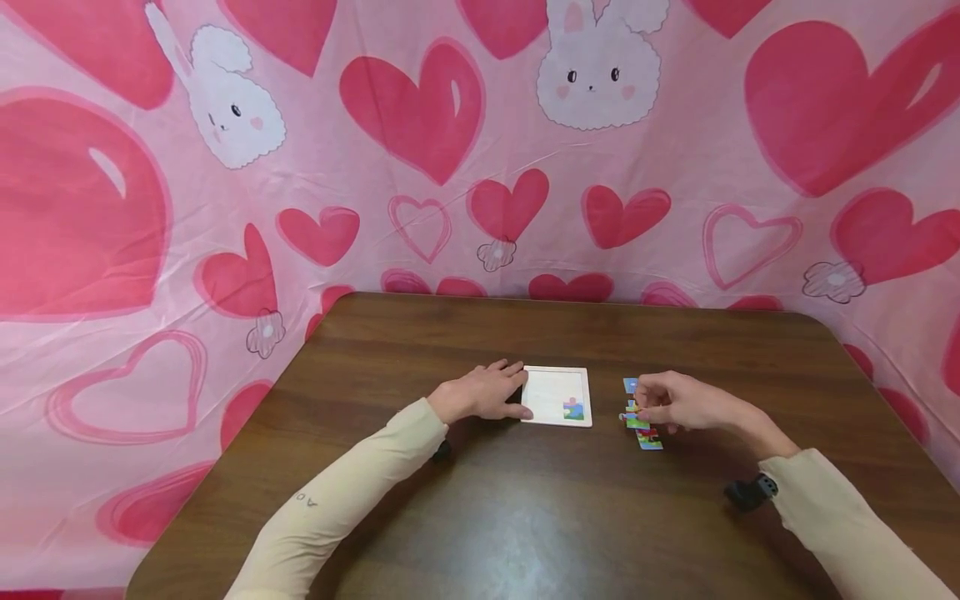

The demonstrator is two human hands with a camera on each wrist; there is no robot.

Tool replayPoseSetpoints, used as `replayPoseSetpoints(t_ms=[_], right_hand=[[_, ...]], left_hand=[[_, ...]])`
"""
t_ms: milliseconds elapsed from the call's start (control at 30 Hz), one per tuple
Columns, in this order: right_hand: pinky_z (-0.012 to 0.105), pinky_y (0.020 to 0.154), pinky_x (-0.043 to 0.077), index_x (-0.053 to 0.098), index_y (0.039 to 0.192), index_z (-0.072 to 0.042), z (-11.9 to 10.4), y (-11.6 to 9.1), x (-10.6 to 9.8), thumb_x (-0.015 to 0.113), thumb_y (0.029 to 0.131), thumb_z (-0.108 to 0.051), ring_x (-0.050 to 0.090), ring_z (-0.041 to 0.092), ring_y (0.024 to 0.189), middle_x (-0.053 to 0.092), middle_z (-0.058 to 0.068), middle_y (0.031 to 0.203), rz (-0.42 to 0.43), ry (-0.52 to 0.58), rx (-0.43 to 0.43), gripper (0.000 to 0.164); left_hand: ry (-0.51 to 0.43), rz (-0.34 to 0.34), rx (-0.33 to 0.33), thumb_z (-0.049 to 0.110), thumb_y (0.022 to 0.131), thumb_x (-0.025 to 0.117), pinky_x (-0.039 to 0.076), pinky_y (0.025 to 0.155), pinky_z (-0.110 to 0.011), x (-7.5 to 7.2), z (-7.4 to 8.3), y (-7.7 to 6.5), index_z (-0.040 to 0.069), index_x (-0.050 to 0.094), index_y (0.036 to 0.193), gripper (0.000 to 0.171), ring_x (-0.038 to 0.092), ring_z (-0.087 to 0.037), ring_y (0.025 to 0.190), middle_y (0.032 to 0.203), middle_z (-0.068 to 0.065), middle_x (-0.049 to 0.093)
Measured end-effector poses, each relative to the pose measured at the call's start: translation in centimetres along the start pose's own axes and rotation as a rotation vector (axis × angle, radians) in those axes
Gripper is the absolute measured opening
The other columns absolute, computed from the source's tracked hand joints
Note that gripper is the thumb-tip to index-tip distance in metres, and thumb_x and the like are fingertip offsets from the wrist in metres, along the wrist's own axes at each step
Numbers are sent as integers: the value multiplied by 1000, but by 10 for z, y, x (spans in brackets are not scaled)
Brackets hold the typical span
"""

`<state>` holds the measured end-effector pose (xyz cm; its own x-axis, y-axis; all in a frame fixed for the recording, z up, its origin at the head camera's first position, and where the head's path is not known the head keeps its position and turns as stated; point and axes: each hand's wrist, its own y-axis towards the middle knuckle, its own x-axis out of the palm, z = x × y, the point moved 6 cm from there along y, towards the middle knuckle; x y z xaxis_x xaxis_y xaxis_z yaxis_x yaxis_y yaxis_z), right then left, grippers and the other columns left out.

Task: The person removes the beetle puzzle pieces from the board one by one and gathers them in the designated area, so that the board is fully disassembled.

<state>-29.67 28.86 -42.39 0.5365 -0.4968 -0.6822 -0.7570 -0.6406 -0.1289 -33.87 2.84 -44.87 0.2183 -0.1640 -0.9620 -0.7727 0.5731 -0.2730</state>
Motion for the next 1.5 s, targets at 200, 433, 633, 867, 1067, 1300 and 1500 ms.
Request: replayPoseSetpoints(t_ms=[200, 433, 633, 867, 1067, 1300, 1500], right_hand=[[25, 37, 40, 50, 84, -9, 6, -11, -6, 63, 88, -20, 52, 12, 48, 51, 0, 63, -28, 5, 12, 18], [26, 36, 43, 52, 85, -6, 18, -23, -6, 60, 90, -18, 54, 10, 47, 55, 7, 63, -117, 34, 26, 15], [23, 36, 42, 53, 84, -5, 30, -30, -4, 62, 89, -20, 50, 7, 46, 54, 3, 61, -155, 45, 88, 18], [20, 36, 40, 52, 83, -5, 34, -31, -2, 64, 87, -21, 45, 4, 42, 52, -5, 60, -176, 26, 106, 20], [18, 36, 37, 50, 83, -3, 36, -32, -4, 65, 86, -24, 41, 4, 42, 49, -4, 61, -162, 9, 159, 26], [18, 36, 35, 49, 81, -3, 37, -33, -5, 67, 85, -25, 39, 5, 41, 46, -3, 61, -156, -10, 208, 28], [19, 36, 32, 48, 79, -8, 32, -30, -6, 69, 82, -29, 36, 6, 41, 44, -3, 63, -116, -87, 249, 30]], left_hand=[[-3, -1, 7, 67, 84, 45, 25, 108, -50, 1, 0, -1, 18, 28, 146, 81, 20, -29, 140, 153, -2, 22], [0, 2, 5, 67, 84, 45, 24, 108, -49, 2, -1, -2, 18, 29, 146, 81, 20, -28, 140, 153, -2, 22], [6, 4, 5, 67, 84, 45, 24, 108, -49, 1, -1, -4, 18, 29, 146, 80, 21, -29, 140, 153, -2, 23], [4, 4, 7, 67, 83, 45, 25, 108, -49, 2, -1, -3, 18, 29, 146, 81, 21, -29, 140, 153, -2, 23], [-3, 4, 8, 66, 84, 46, 25, 108, -50, 1, -1, -3, 18, 29, 146, 81, 21, -29, 140, 153, -2, 23], [-15, -8, 7, 66, 84, 46, 24, 109, -50, 2, -1, -3, 18, 28, 146, 81, 20, -29, 140, 154, -2, 22], [-13, -9, 6, 66, 84, 46, 24, 108, -50, 1, -2, -2, 18, 28, 146, 81, 20, -29, 140, 154, -2, 22]])
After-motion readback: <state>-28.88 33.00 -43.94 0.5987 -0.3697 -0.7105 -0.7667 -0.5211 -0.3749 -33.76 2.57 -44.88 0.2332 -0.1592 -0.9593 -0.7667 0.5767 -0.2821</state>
